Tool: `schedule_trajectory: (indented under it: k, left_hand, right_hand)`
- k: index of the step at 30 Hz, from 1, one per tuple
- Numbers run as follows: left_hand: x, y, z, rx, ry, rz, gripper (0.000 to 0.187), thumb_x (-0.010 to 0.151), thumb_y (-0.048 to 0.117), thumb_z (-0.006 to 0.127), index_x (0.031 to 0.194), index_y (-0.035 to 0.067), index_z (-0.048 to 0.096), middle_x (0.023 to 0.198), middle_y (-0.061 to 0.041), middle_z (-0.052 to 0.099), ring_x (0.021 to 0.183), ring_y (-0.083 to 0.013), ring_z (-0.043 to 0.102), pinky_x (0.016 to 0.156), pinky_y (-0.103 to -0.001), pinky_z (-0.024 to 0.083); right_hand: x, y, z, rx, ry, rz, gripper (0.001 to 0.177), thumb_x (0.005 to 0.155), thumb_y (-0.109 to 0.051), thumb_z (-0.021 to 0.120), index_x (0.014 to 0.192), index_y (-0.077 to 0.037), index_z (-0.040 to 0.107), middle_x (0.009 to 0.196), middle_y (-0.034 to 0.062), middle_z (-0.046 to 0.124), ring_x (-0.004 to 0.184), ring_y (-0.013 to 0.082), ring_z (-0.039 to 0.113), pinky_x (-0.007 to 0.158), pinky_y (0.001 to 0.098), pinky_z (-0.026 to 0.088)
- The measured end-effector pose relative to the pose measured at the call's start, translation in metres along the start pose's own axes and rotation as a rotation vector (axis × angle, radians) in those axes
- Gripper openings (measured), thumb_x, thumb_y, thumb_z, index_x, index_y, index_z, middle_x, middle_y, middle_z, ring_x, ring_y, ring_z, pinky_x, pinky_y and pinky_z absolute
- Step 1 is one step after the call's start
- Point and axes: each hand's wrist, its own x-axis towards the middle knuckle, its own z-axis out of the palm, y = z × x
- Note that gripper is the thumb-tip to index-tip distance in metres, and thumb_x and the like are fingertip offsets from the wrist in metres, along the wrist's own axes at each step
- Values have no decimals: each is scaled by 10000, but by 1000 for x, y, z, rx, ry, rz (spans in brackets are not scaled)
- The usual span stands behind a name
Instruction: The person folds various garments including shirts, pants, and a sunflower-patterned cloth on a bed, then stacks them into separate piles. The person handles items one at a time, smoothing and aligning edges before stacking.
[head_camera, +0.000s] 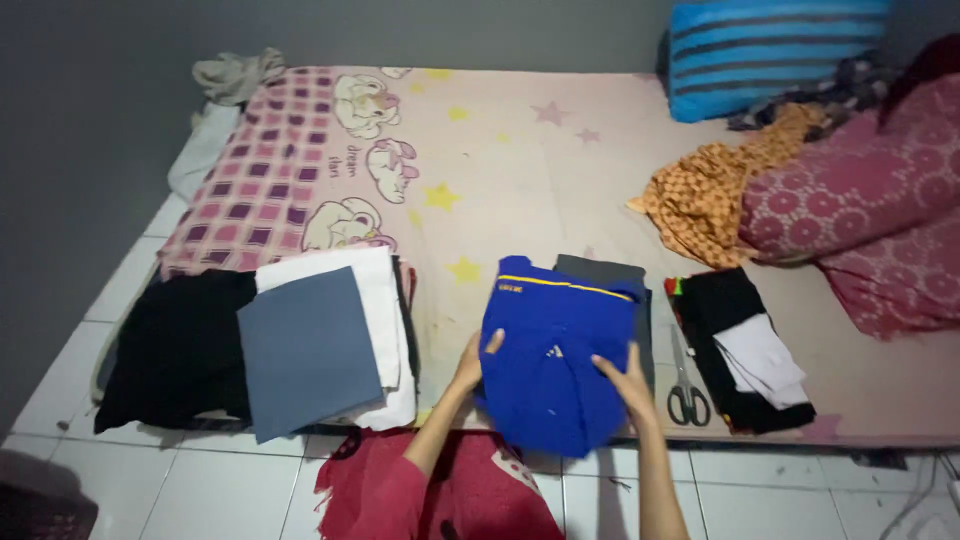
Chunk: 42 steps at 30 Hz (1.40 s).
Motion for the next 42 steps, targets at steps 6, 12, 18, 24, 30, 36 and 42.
schedule_trajectory:
  k: [6,12,18,24,30,36,42]
  left_hand:
    - [5,-20,-7,570,175,-11,970,872,843,560,1539,177,333,1363,-270,542,1297,-476,564,1057,-570,469]
    - [2,-62,5,847,429,217,472,815,435,820,1104,104,650,1256,-215,489,1201,-456,538,969,-507,485]
    - [-5,-46,8,942,443,100,372,873,289,776,1127,33,685,1312,-189,446,1263,-408,450,1062,-491,395]
    - [-4,-56,-7,774,330,140,257,1020,272,570,1250,159,567,1181,-160,613,1158,-400,619,990,-523,464]
    - [46,-77,-39,522,337,-49,346,984,436,562,1210,175,583,1163,-191,722,1162,-436,662,951,-556,516]
    - [74,-58,-37,516,105,-99,717,953,695,544,1271,67,680,1306,-254,665,1293,-441,585,1074,-536,473]
    - [127,-127,-46,541,99,-131,621,953,569,638,1411,150,622,1394,-173,647,1331,-361,580,1083,-486,491]
  right_hand:
    - [85,111,5,-309,59,-85,542,935,-478,672,1254,-40,671,1114,333,714,1130,509,647,951,568,504]
    - [221,161,5,-391,249,-523,266,1029,-104,565,1201,-15,748,1053,314,711,1066,504,635,947,550,492]
    - [289,154,32,-425,286,-326,435,1007,-459,697,1284,-124,679,1142,205,721,1118,419,659,931,509,510]
    - [321,155,31,-362,150,-229,381,913,-527,811,1133,-218,771,1125,161,743,1116,428,663,874,470,538]
    - [296,89,23,25,18,-62,500,817,-458,870,1187,-143,751,1238,206,681,1222,471,586,957,595,475]
    - [313,95,29,-396,-241,-49,519,801,-544,811,1060,-94,812,1250,208,691,1237,421,590,997,499,477]
    - [342,84,19,54,-250,238,405,867,-347,813,1112,-30,751,947,104,657,844,238,667,704,404,585]
